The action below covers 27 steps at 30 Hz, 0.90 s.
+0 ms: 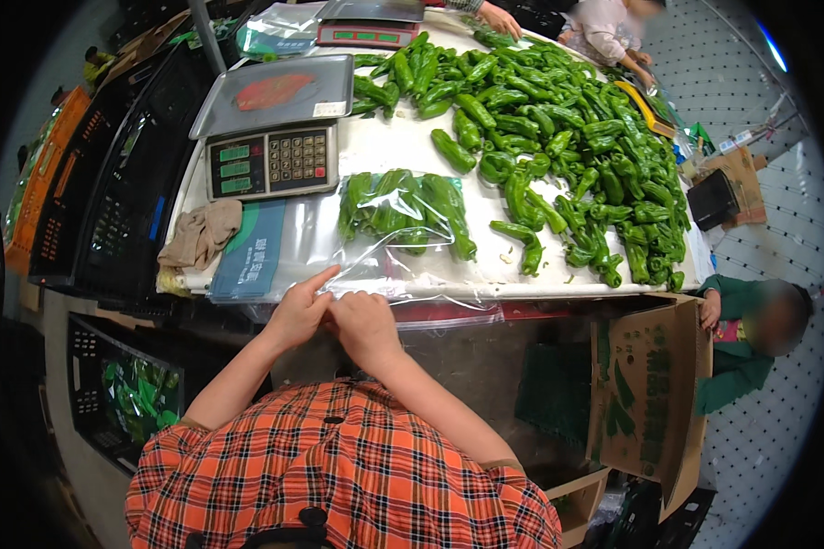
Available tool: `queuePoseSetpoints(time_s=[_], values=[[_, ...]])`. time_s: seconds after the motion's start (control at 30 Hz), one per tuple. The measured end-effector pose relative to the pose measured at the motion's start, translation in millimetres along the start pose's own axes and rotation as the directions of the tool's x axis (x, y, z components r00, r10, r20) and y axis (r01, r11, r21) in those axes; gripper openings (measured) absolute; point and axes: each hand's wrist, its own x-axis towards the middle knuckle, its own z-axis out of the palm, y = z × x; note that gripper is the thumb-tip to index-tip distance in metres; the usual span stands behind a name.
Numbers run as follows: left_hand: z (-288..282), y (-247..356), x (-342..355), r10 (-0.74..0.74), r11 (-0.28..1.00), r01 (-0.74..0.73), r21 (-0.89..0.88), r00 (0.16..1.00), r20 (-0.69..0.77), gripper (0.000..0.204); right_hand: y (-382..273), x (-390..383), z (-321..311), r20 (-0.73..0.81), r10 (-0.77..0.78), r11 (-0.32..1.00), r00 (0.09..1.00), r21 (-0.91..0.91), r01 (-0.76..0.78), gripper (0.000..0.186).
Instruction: The person selects green peppers from a large pile on a table, places them into clear plastic bags, and then puts the filled bags into a black crate. The person repeats this process throughout the video.
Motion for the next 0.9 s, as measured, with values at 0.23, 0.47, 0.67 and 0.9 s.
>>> queuePoseSetpoints(time_s=[0.23,0.47,0.67,0.9], values=[[-11.7,21.0,-7.7,-0.113,0.991,0.115,-0.068,0.993,0.033,0.047,-6.3,-3.6,-1.6,0.046,0.065,0.948,0.997,0.310,-0.076,0.009],[-24.4,2.5,-9.3,-0.203,0.878,0.257,-0.404,0.964,0.172,0.051,24.5,-54.9,-98.7,-0.141,0.788,0.313,0.599,0.930,-0.193,0.011],[-38.5,-5.6,-14.9,-0.219,0.881,0.306,-0.362,0.940,0.261,0.048,130.2,-198.0,-278.1,-0.659,0.730,0.683,-0.181,0.692,0.234,0.019],[-62.9,-4.3,-1.0,0.439,0.656,-0.243,0.715,0.893,-0.099,0.058,114.0,-138.4,-134.5,-0.534,0.373,0.797,0.759,-0.234,-0.557,0.050]])
